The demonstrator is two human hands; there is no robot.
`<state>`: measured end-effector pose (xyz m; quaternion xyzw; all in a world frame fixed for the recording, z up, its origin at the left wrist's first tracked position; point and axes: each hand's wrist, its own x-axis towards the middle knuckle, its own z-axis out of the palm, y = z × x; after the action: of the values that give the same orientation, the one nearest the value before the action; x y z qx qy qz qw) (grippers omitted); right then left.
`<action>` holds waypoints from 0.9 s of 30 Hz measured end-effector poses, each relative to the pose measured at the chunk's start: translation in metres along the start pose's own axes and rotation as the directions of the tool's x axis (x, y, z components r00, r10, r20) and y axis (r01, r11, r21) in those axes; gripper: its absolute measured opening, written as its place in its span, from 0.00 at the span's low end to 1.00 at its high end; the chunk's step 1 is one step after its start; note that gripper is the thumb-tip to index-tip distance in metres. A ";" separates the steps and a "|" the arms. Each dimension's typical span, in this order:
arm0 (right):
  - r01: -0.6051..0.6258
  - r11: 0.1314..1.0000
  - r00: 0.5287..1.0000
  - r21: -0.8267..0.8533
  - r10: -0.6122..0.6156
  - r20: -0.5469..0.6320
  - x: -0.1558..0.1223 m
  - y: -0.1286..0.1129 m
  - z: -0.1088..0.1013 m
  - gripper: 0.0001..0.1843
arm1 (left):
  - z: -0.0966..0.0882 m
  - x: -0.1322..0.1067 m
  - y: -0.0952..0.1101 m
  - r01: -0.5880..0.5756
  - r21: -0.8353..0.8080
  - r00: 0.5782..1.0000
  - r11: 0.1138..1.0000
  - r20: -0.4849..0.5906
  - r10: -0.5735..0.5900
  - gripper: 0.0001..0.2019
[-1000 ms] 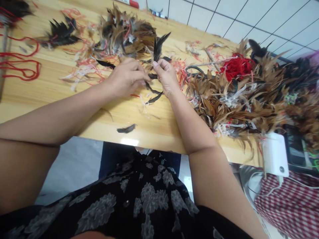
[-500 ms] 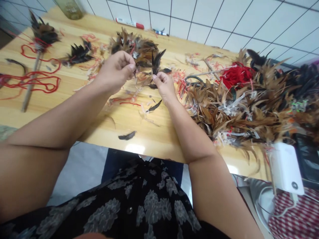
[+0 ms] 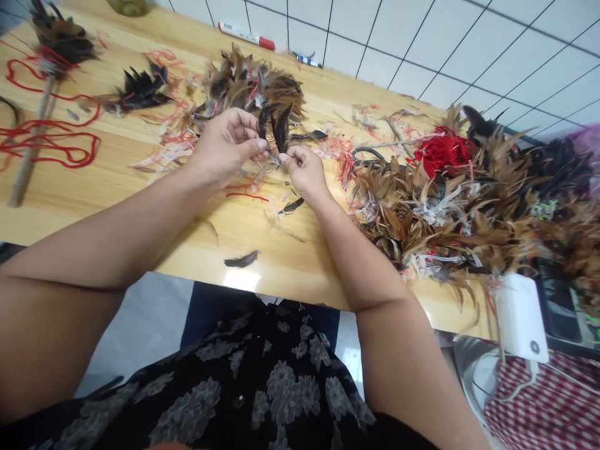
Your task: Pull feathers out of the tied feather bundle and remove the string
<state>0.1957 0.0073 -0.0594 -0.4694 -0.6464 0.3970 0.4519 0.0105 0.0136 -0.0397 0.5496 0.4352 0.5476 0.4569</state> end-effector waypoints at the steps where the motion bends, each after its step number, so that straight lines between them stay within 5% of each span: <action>1: -0.005 1.000 1.000 -0.015 0.005 0.011 0.000 -0.001 0.000 0.34 | 0.001 0.000 0.001 -0.020 0.005 1.000 1.000 -0.012 0.020 0.27; 12: -0.030 0.999 0.994 -0.018 0.032 0.101 -0.002 -0.012 0.001 0.37 | 0.004 -0.011 0.011 -0.197 0.188 0.980 0.962 -0.004 0.201 0.16; 27: -0.112 0.989 0.993 0.100 0.107 0.055 -0.006 -0.017 0.011 0.39 | 0.002 -0.016 0.013 -0.193 0.200 0.981 0.961 0.046 0.188 0.17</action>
<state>0.1821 -0.0035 -0.0476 -0.4704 -0.6093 0.4654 0.4368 0.0118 -0.0051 -0.0301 0.6399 0.4280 0.5343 0.3491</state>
